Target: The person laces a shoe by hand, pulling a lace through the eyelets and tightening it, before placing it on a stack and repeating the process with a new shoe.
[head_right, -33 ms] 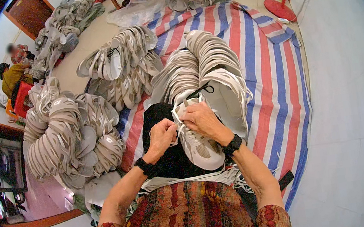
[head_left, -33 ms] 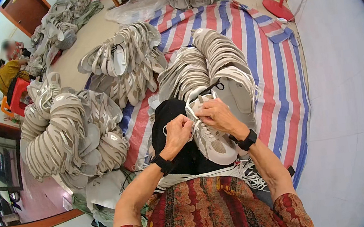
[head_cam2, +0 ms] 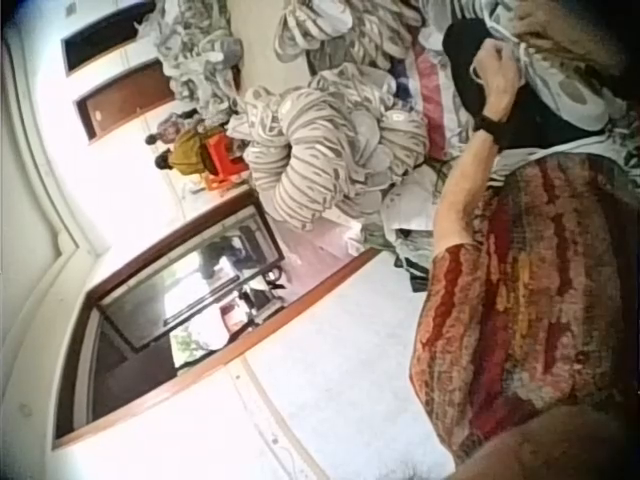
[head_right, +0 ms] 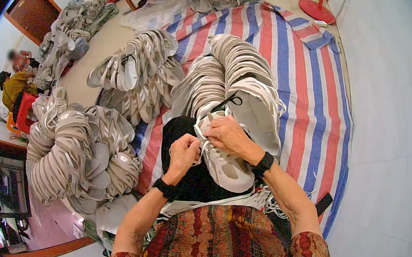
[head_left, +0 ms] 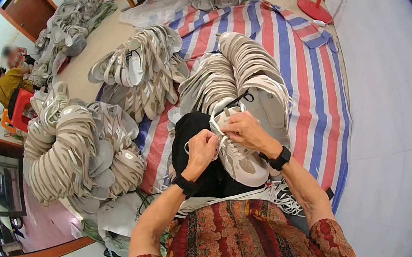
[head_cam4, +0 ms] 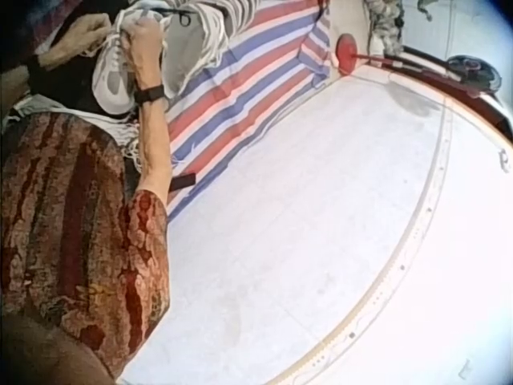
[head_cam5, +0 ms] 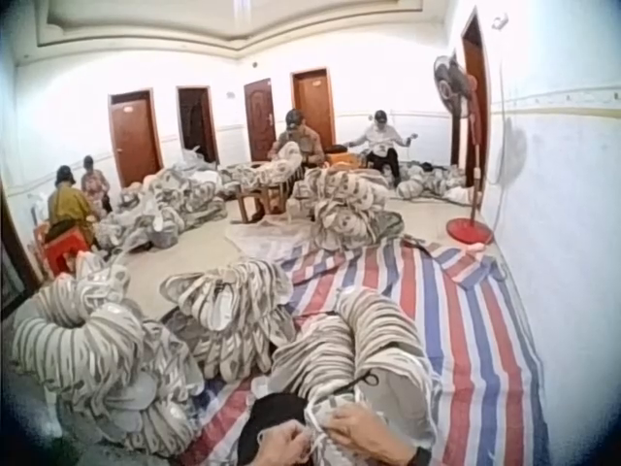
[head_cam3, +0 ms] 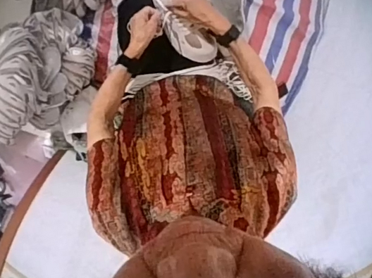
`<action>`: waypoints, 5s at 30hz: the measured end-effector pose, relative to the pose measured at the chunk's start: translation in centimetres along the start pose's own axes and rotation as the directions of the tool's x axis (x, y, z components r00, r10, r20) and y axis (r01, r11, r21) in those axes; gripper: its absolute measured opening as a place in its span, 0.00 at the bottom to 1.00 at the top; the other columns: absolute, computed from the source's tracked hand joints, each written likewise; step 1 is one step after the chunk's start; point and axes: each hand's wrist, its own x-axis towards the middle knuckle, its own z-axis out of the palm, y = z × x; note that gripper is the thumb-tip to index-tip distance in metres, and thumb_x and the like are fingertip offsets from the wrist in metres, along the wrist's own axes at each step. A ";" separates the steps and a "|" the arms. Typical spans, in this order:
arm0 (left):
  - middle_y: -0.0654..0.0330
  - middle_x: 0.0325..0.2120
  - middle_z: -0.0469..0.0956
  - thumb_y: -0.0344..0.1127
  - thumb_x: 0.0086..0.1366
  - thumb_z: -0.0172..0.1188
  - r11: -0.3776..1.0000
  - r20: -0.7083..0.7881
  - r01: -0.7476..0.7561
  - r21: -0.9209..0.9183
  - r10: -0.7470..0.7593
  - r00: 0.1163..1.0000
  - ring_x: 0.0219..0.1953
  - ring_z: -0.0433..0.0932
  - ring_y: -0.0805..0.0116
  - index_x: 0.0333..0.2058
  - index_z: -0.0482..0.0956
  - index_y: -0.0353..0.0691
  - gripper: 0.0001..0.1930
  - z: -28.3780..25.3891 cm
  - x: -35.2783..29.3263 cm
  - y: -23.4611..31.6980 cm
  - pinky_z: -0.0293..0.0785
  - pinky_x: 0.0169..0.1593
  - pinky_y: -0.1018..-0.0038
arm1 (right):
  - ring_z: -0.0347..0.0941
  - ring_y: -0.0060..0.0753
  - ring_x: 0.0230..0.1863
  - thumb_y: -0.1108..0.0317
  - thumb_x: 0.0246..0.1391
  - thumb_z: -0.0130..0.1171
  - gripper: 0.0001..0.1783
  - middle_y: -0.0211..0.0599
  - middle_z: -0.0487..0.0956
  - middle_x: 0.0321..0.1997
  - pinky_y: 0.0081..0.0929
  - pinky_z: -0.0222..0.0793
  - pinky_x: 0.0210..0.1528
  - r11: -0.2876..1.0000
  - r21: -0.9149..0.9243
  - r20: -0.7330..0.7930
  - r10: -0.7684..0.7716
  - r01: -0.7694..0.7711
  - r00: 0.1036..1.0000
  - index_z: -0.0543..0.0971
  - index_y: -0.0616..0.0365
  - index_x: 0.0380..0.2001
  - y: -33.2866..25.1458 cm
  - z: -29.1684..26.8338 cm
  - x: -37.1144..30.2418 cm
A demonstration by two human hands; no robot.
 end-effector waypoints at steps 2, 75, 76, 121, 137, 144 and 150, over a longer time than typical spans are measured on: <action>0.62 0.13 0.73 0.31 0.55 0.54 0.978 -0.092 -0.163 0.128 0.175 0.980 0.15 0.71 0.77 0.22 0.72 0.32 0.07 0.6 0.4 -1.2 0.66 0.19 0.79 | 0.68 0.35 0.30 0.69 0.40 0.56 0.07 0.31 0.70 0.23 0.32 0.57 0.33 1.000 -0.007 0.003 -0.016 0.016 1.000 0.78 0.52 0.27 0.0 0.2 0.1; 0.65 0.22 0.71 0.34 0.46 0.59 0.389 0.238 -0.667 0.635 0.723 0.648 0.30 0.67 0.65 0.20 0.75 0.45 0.02 4.9 5.6 2.9 0.58 0.34 0.68 | 0.72 0.43 0.30 0.63 0.30 0.65 0.18 0.39 0.74 0.21 0.36 0.65 0.29 0.961 -0.009 0.398 -0.251 0.277 0.882 0.72 0.57 0.27 6.0 -6.9 3.4; 0.65 0.22 0.71 0.34 0.46 0.59 0.392 0.237 -0.665 0.636 0.721 0.651 0.30 0.67 0.65 0.20 0.75 0.45 0.02 4.3 5.3 3.1 0.58 0.34 0.68 | 0.72 0.43 0.30 0.63 0.30 0.65 0.18 0.39 0.74 0.21 0.36 0.65 0.29 0.961 -0.005 0.399 -0.252 0.277 0.882 0.72 0.57 0.27 5.9 -6.9 3.7; 0.64 0.11 0.63 0.33 0.51 0.63 0.868 0.228 -0.416 0.271 0.362 0.904 0.14 0.62 0.76 0.19 0.69 0.36 0.11 -5.0 -0.3 1.5 0.57 0.19 0.79 | 0.69 0.31 0.32 0.77 0.47 0.52 0.09 0.33 0.72 0.26 0.28 0.65 0.38 0.804 -0.162 -0.736 0.288 -0.572 0.613 0.75 0.59 0.35 0.4 -14.4 -8.7; 0.59 0.19 0.72 0.31 0.58 0.54 0.408 -0.040 -0.276 0.870 0.617 0.786 0.20 0.69 0.65 0.30 0.77 0.37 0.05 -17.3 -6.6 -8.4 0.64 0.25 0.75 | 0.71 0.21 0.21 0.71 0.47 0.52 0.08 0.35 0.76 0.19 0.20 0.66 0.26 0.613 0.586 0.032 0.635 -0.529 0.772 0.76 0.65 0.28 3.8 -1.9 -3.4; 0.59 0.20 0.74 0.37 0.61 0.49 0.886 -0.420 -0.106 0.451 0.316 0.851 0.23 0.72 0.68 0.31 0.76 0.35 0.12 -11.4 2.2 -6.1 0.65 0.28 0.75 | 0.72 0.31 0.23 0.68 0.47 0.49 0.10 0.40 0.75 0.19 0.26 0.66 0.28 0.669 0.522 -0.002 0.621 -0.529 0.784 0.75 0.64 0.27 3.9 -0.9 -4.1; 0.60 0.21 0.75 0.31 0.61 0.50 0.956 -0.307 -0.272 0.105 0.292 0.906 0.23 0.73 0.75 0.33 0.75 0.32 0.09 -5.3 6.8 0.0 0.69 0.28 0.80 | 0.69 0.39 0.21 0.67 0.44 0.48 0.10 0.44 0.73 0.19 0.31 0.63 0.26 0.786 0.380 0.103 0.489 -0.488 0.866 0.73 0.63 0.24 4.6 -3.0 -2.4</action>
